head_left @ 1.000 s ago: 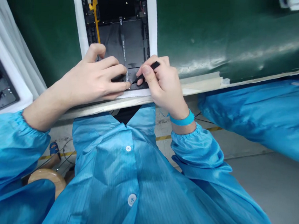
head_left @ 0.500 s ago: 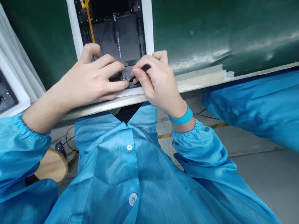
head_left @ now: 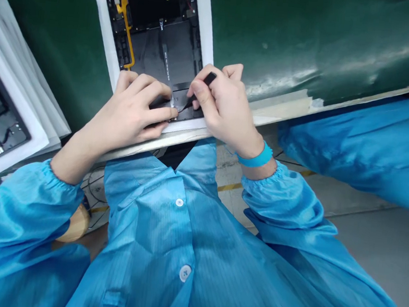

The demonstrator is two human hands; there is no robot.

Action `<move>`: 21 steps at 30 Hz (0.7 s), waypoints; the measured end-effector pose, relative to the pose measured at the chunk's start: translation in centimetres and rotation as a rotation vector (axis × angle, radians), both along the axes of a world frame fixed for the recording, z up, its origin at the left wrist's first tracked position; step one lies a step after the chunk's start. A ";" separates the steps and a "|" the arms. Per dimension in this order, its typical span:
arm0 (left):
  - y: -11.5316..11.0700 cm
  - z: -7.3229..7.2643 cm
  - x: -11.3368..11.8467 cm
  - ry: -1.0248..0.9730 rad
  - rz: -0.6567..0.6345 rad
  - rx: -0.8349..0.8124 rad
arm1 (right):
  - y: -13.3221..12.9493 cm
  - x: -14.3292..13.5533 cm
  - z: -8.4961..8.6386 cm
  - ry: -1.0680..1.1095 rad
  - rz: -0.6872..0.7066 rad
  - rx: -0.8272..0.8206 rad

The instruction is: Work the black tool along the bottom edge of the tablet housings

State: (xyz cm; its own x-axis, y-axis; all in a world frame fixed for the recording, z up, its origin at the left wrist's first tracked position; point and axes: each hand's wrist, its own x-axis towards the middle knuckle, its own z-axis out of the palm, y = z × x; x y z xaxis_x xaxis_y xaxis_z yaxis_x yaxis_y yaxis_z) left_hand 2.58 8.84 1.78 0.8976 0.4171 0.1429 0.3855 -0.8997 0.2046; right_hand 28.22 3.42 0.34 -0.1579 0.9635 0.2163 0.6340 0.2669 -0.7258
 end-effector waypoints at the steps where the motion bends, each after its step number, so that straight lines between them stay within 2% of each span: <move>1: 0.0 0.0 0.0 -0.005 0.006 -0.017 | 0.0 0.0 0.0 0.007 -0.020 -0.003; 5: -0.1 -0.1 0.1 -0.024 0.032 -0.084 | -0.1 0.0 -0.4 0.047 -0.063 -0.003; 12: 0.0 -0.4 0.0 -0.054 0.026 -0.108 | -0.5 -0.2 -0.4 0.037 -0.133 0.072; 21: 0.1 0.2 0.6 -0.029 0.027 -0.146 | -0.6 0.0 -0.8 0.035 -0.224 0.076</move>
State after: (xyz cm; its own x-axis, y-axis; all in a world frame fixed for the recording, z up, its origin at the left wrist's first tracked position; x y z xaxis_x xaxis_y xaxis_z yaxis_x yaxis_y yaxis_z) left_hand 3.19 8.95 2.02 0.8821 0.4592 0.1051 0.4011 -0.8491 0.3438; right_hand 28.19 2.77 -0.49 0.0670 0.9543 0.2911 0.6583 0.1770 -0.7317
